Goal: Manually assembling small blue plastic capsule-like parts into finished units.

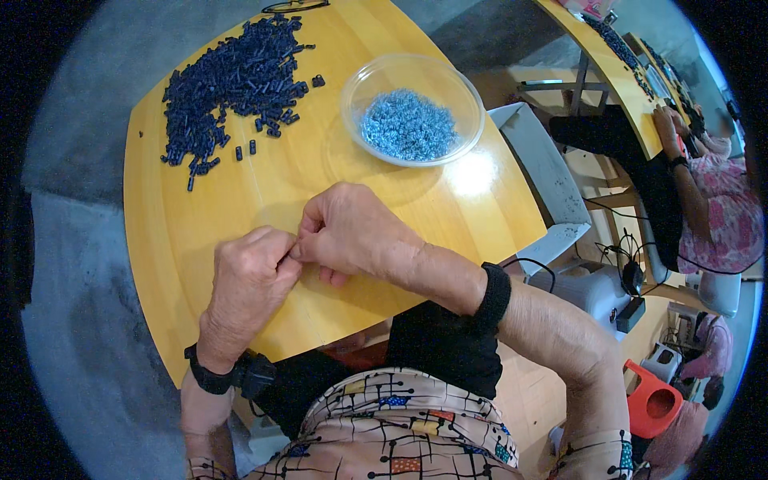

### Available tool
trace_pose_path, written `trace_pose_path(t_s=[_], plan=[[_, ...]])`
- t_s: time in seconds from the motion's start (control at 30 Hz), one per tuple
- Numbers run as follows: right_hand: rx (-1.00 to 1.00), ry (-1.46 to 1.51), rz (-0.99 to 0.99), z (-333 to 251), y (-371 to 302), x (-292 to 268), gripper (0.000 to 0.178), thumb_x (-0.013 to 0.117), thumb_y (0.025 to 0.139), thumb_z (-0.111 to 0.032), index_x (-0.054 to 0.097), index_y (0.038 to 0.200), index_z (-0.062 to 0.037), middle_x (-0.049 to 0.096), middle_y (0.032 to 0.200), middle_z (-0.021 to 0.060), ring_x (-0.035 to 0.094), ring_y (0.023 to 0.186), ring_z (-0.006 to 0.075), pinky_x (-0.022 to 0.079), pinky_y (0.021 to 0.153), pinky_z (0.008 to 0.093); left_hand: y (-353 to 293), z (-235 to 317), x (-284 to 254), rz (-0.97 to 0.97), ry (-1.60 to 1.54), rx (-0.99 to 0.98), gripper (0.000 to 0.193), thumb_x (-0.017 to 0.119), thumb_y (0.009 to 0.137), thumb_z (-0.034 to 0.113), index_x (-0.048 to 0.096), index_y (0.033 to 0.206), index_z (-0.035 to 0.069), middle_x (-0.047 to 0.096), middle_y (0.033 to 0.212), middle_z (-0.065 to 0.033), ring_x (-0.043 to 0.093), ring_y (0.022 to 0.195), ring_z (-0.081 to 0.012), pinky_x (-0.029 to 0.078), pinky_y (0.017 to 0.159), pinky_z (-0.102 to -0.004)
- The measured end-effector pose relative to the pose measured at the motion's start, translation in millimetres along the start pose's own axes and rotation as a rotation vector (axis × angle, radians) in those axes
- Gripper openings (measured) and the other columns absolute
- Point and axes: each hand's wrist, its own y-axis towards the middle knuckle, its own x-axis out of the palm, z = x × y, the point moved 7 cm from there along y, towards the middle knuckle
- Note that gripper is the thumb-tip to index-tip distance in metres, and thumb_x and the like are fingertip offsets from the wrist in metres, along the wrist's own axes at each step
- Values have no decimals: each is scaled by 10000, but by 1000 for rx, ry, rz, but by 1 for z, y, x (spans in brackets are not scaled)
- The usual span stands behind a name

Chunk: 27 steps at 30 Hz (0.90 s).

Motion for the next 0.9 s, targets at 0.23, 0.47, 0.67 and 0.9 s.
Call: trace_pose_path(t_s=[0.23,0.47,0.67,0.9], plan=[[-90,-142,35,-5,1,-1,114,644,816,-60,636,852,48,649,702,92,628,553,121,524,491,247,6,0,-2,-43,17,37,119,672,685,10,555,705,5,563,666,-140,597,633,-326,482,556,-401],[-10,-132,40,-5,2,1,112,649,805,-66,621,835,38,643,693,94,629,538,132,517,474,255,4,-2,2,-77,32,69,157,694,698,31,539,716,16,562,683,-139,611,647,-323,495,544,-395],[15,-78,20,-2,2,-2,115,673,800,-74,616,823,22,638,674,83,628,532,128,513,473,250,4,1,0,-54,16,81,145,685,699,14,542,721,19,560,683,-133,607,644,-315,490,539,-394],[7,-16,8,0,0,-1,143,708,804,-91,616,817,18,640,672,76,628,540,117,513,481,242,-1,-3,-2,26,-84,10,129,677,683,-2,552,692,27,544,662,-120,588,616,-306,473,530,-392]])
